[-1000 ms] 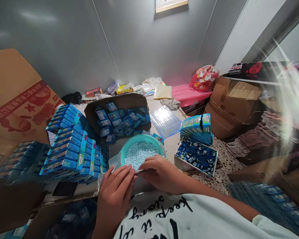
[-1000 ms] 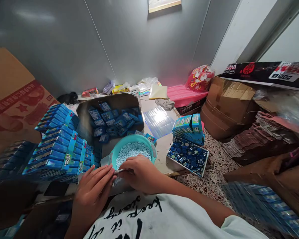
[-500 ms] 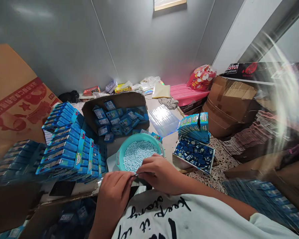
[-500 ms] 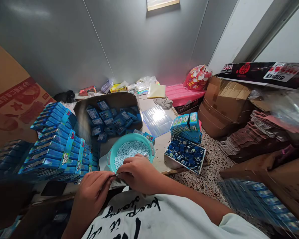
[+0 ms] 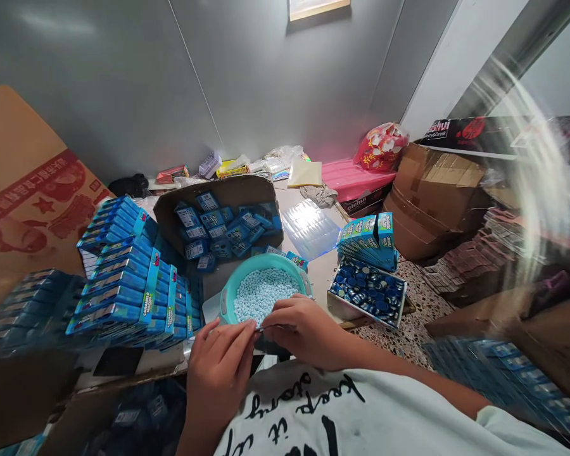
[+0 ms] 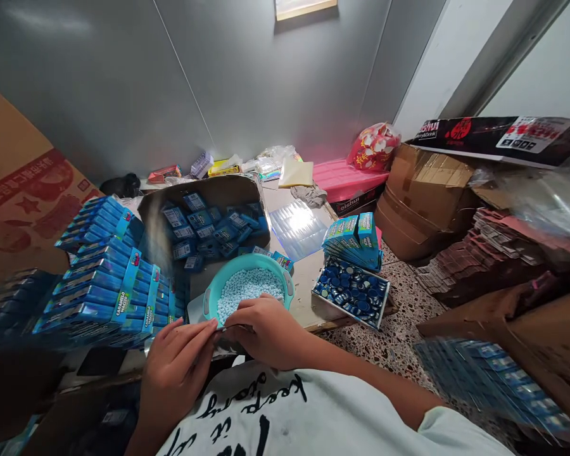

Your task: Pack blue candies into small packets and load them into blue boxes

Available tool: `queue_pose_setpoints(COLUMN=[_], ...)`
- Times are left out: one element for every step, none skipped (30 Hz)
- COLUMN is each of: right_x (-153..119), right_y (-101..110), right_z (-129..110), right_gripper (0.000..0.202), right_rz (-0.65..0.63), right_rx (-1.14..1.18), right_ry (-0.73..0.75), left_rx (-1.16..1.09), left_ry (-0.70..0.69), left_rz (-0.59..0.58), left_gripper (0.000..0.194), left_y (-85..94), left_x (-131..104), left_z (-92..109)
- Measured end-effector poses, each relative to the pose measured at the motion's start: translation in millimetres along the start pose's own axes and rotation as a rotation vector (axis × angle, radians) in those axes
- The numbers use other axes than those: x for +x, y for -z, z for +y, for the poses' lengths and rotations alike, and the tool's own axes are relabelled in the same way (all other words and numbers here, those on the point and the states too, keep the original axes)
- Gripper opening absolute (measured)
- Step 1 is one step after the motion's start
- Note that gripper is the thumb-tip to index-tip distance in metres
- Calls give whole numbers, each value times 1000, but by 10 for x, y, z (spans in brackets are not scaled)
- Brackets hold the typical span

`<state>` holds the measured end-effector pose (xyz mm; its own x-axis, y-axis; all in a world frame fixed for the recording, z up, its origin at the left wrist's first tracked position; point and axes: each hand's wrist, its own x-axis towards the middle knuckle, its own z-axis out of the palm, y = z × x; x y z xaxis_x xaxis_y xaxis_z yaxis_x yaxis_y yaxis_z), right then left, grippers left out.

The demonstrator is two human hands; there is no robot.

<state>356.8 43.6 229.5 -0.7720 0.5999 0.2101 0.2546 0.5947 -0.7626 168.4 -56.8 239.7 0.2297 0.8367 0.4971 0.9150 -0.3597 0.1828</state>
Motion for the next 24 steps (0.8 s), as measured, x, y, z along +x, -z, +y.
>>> queue_pose_setpoints(right_x=[-3,-5,-8,-10,-12,-15,-17,-20,-24,-28,-32,-37,-41,-45,-48,-51,-53,-55,-57,-59,-62,-64,-67,-71], right_y=[-4,-10,-16,-22,-27,-30,-30,-29,-27,-24,-21,-18,-16,-14,-12,-10,-8,-6,-4,-3,-2,-3,-5,-8], right_z=[1,4,8,12,15,18,19,19,17,14,11,7,5,4,5,8,13,20,28,36,44,50,53,54], right_gripper=[18,17,17,17,17,17,17,17,17,17,17,17,17,16,16,16,15,15,16,17,18,19,20,21], right_rz=[8,15,23,30,36,41,47,55,62,68,72,74,75,75,77,79,82,84,86,85,86,87,88,89], right_rx=[-1,-2,-3,-2,1,6,13,19,24,28,31,30,27,21,12,-1,-14,-27,-39,-50,-59,-65,-69,-69], right_ry=[-1,-2,-2,-3,-3,-2,1,4,6,8,10,13,14,18,22,29,39,54,73,91,107,117,123,124], left_rx=[6,10,13,17,25,34,42,49,56,60,66,70,71,64,50,38,30,24,19,12,-2,-24,-51,-73], left_ry=[-11,-22,-31,-39,-44,-46,-47,-50,-54,-62,-76,-93,-112,-127,-133,-126,-103,-75,-52,-36,-30,-29,-29,-24], left_rz=[25,44,57,64,65,61,62,69,83,100,117,129,136,135,137,142,144,134,111,75,36,2,-14,-9], left_gripper=[35,36,37,38,38,39,39,39,38,39,39,39,40,39,39,39,40,41,42,40,37,32,29,26], left_y=[0,-2,-5,-9,-15,-22,-29,-36,-42,-48,-51,-54,-55,-55,-54,-53,-51,-48,-46,-44,-44,-46,-51,-58], left_x=[-8,-18,-31,-44,-56,-65,-72,-76,-77,-77,-76,-74,-71,-67,-62,-54,-45,-35,-24,-14,-6,0,4,5], left_z=[-2,-7,-13,-20,-26,-31,-33,-34,-32,-29,-26,-24,-23,-24,-26,-30,-34,-37,-38,-38,-34,-28,-18,-6])
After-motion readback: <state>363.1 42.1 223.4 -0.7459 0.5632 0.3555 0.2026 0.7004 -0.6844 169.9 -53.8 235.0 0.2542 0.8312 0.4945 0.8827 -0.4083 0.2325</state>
